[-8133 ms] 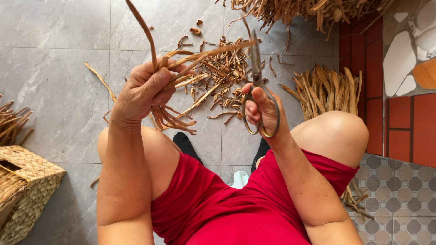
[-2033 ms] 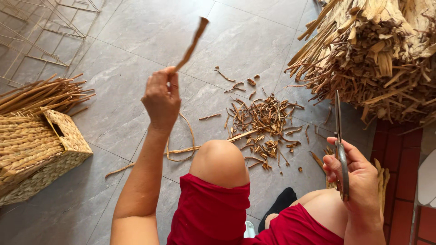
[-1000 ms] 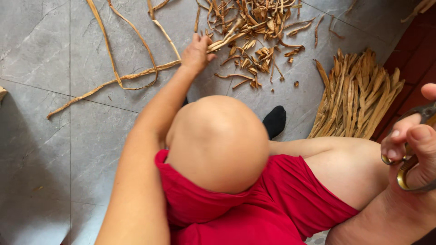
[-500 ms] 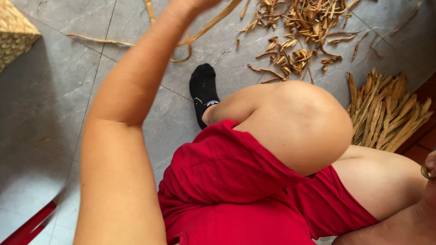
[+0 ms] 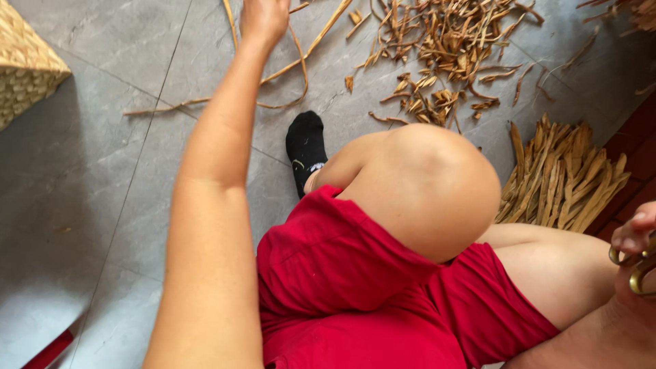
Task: The person sits on the floor holding bundles of dried leaf strips, cutting off darkened or damaged ends and sections with scissors, and drops the trimmed-off pieces onto a growing scrap pile on the floor while keeping the usable strips.
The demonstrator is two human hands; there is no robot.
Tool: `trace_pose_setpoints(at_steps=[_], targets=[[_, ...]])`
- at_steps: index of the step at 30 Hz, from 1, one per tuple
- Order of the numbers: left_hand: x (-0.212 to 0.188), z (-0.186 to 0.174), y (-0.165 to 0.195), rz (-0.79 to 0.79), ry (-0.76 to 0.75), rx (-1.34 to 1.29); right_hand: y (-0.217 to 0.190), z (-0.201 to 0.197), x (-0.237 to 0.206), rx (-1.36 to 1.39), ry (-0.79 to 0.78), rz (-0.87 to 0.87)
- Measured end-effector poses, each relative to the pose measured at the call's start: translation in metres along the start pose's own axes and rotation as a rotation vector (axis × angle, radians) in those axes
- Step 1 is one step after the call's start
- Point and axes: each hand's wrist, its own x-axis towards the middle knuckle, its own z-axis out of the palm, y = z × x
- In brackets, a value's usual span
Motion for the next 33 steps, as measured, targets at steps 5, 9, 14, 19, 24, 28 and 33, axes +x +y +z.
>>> trace_pose_setpoints(at_steps=[5,9,14,19,24,28,33], targets=[[-0.038,0.032,0.007,-0.208,-0.015,0.080,-0.037,0.046,0.020,0.061,0.239,0.161],[-0.050,0.044,0.029,-0.176,-0.139,0.243,-0.082,0.106,0.058,0.042,0.363,0.157],[-0.021,0.024,0.103,0.047,-0.147,-0.063,-0.120,0.162,0.109,0.010,0.322,0.116],[-0.032,-0.022,0.218,0.163,-0.492,-0.567,-0.123,0.196,0.150,0.207,0.117,0.126],[-0.098,-0.067,0.311,0.343,-0.794,-0.917,-0.120,0.213,0.169,0.275,0.077,-0.007],[-0.134,-0.080,0.344,0.482,-0.662,-0.750,-0.118,0.220,0.174,0.347,0.101,-0.141],[-0.146,-0.063,0.352,0.540,-0.467,-0.814,-0.116,0.206,0.169,0.381,0.227,-0.248]])
